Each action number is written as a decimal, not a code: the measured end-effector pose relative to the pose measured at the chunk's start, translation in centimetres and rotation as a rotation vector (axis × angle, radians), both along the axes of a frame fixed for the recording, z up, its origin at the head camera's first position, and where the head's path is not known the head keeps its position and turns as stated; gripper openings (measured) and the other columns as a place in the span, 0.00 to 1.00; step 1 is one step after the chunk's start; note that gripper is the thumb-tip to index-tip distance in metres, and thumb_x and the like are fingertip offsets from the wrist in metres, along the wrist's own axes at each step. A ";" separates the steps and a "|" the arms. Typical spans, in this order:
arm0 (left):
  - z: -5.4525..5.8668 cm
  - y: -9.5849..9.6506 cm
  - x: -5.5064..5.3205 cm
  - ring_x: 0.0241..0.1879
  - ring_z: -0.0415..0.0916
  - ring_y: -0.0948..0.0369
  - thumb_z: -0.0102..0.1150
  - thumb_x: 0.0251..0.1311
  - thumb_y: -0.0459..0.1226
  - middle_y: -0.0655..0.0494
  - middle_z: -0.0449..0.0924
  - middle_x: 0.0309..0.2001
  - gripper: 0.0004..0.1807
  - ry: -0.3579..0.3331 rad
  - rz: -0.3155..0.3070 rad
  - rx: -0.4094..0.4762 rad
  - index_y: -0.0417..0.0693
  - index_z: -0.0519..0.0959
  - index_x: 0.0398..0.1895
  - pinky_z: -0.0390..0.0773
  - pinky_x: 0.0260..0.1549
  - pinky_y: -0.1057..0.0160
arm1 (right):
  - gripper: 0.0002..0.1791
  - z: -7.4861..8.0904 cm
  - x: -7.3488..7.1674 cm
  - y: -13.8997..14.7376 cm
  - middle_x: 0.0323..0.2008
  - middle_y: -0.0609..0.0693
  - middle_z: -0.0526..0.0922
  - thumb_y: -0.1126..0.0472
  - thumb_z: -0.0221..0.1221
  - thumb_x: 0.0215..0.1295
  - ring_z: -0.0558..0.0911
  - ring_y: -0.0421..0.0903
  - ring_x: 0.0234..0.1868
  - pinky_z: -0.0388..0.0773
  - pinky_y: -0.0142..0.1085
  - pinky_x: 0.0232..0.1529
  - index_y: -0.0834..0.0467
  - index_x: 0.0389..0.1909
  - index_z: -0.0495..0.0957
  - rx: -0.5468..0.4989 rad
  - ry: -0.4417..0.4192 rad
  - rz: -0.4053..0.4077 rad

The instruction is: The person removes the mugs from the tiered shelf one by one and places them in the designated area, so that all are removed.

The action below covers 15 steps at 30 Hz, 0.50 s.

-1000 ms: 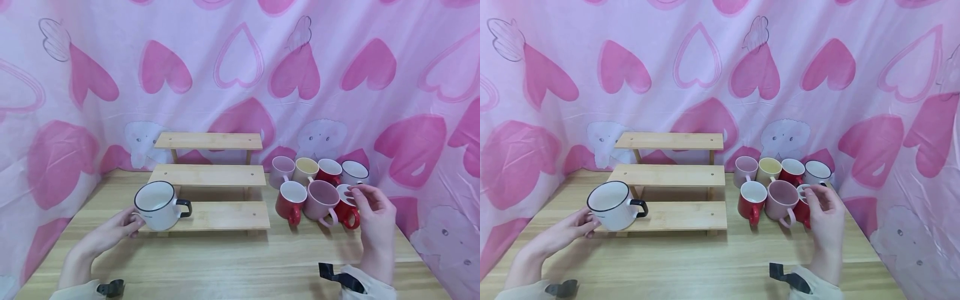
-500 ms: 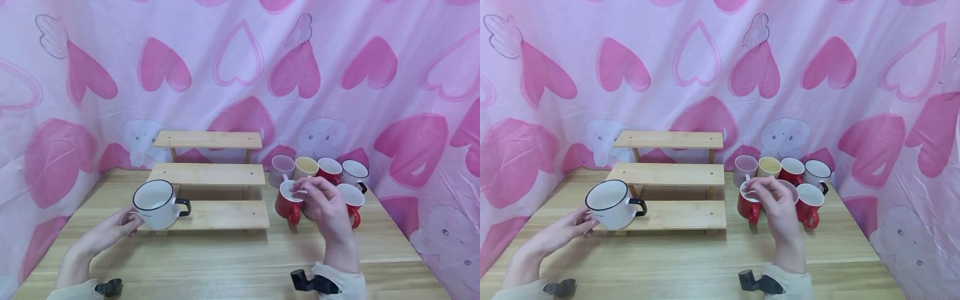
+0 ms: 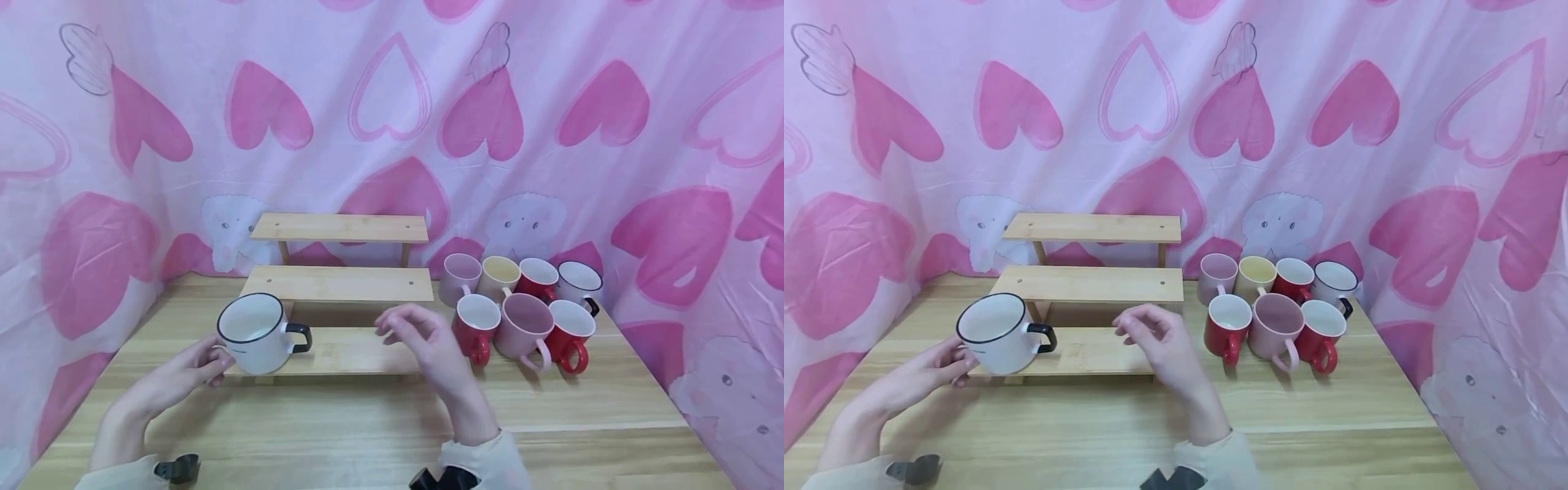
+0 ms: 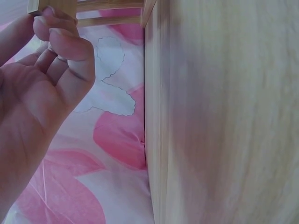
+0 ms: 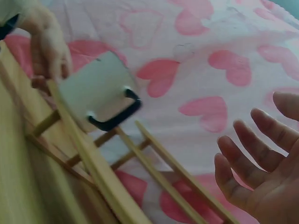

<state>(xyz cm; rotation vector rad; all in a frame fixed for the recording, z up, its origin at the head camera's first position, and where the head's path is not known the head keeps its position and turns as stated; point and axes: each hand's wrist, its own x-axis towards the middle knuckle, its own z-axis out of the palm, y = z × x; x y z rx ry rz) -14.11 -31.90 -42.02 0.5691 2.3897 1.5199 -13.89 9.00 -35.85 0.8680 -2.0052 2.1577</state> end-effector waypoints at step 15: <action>0.2 0.2 0.0 0.33 0.71 0.58 0.48 0.73 0.35 0.41 0.70 0.39 0.11 -0.007 0.034 -0.018 0.36 0.65 0.50 0.73 0.33 0.63 | 0.11 -1.8 0.5 -5.0 0.48 0.59 0.78 0.64 0.60 0.66 0.78 0.47 0.48 0.77 0.38 0.44 0.63 0.47 0.77 0.136 -0.134 0.007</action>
